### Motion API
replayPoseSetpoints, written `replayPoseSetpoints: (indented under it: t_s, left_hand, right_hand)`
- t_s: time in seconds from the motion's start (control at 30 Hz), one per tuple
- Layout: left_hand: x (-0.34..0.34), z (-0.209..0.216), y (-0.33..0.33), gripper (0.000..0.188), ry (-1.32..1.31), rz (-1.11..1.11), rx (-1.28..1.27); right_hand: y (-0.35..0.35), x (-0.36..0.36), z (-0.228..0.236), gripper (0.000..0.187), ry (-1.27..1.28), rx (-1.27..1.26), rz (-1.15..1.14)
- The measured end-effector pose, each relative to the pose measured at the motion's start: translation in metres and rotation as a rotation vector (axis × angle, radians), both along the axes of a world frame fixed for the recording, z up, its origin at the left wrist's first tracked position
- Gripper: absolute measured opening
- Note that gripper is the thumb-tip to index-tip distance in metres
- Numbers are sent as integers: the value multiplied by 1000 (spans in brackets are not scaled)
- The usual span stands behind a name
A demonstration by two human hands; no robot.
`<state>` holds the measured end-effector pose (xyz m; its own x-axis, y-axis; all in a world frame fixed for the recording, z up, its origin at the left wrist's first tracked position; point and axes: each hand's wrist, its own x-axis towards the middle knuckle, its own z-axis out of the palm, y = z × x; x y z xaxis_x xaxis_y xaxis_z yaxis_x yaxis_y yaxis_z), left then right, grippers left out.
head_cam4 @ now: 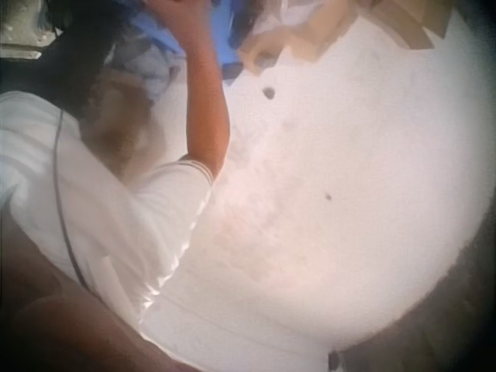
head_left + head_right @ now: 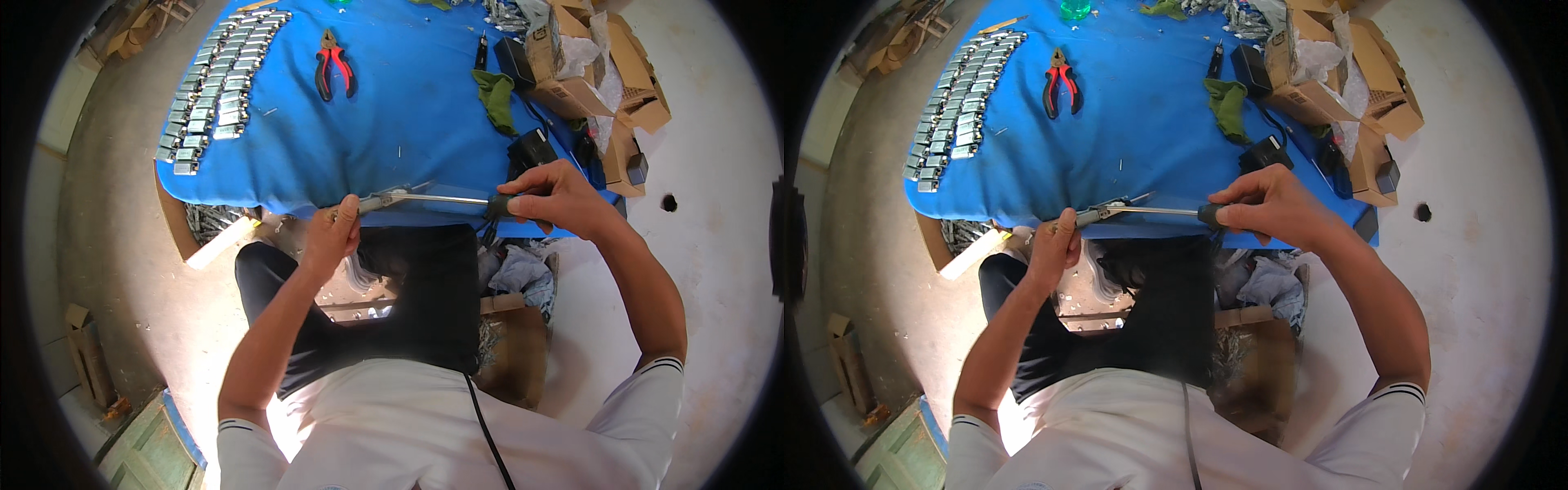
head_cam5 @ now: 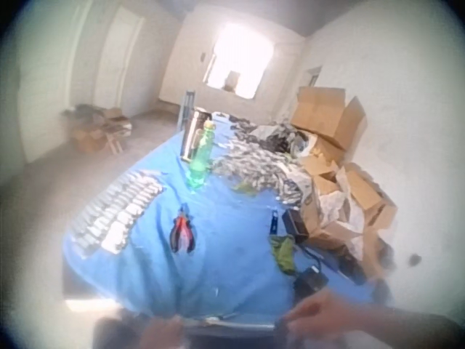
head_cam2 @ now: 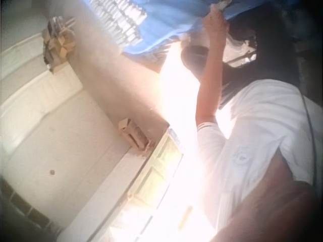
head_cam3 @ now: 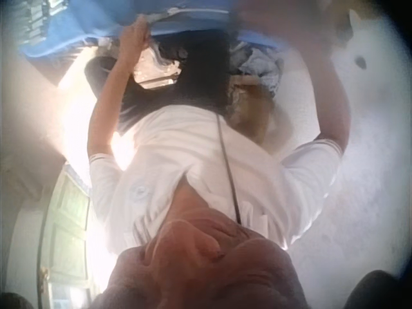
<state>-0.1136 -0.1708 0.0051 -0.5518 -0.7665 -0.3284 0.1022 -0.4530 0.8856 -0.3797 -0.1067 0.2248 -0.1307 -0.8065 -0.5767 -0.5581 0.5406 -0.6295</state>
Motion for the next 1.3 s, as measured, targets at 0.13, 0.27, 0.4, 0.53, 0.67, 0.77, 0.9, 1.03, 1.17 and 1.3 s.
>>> replayPoseSetpoints:
  t_s: [0.13,0.27,0.4,0.53,0.67,0.77,0.9,1.03,1.17,1.3]
  left_hand:
    - [-8,2,8,60,20,102,37]
    - [-7,0,5,64,14,60,58]
    - [-5,4,4,69,0,92,123]
    - [-12,3,6,72,2,148,184]
    - [-21,5,11,66,9,225,243]
    - [-30,6,15,63,22,331,259]
    - [-41,8,20,60,52,465,218]
    - [-42,3,19,56,98,516,313]
    - [-42,5,20,54,95,522,259]
    - [-42,1,22,53,107,523,308]
  right_hand:
    - [-6,15,14,27,115,-45,97]
    - [-22,23,23,25,362,-309,485]
    - [-37,38,40,25,401,-195,497]
    - [-8,52,36,25,447,-219,507]
    - [16,62,29,23,512,-340,542]
    - [18,65,27,22,526,-371,546]
    - [14,66,26,21,500,-391,567]
    - [21,67,16,20,505,-406,547]
    - [30,61,6,21,385,-326,365]
    - [42,58,-3,24,268,-258,213]
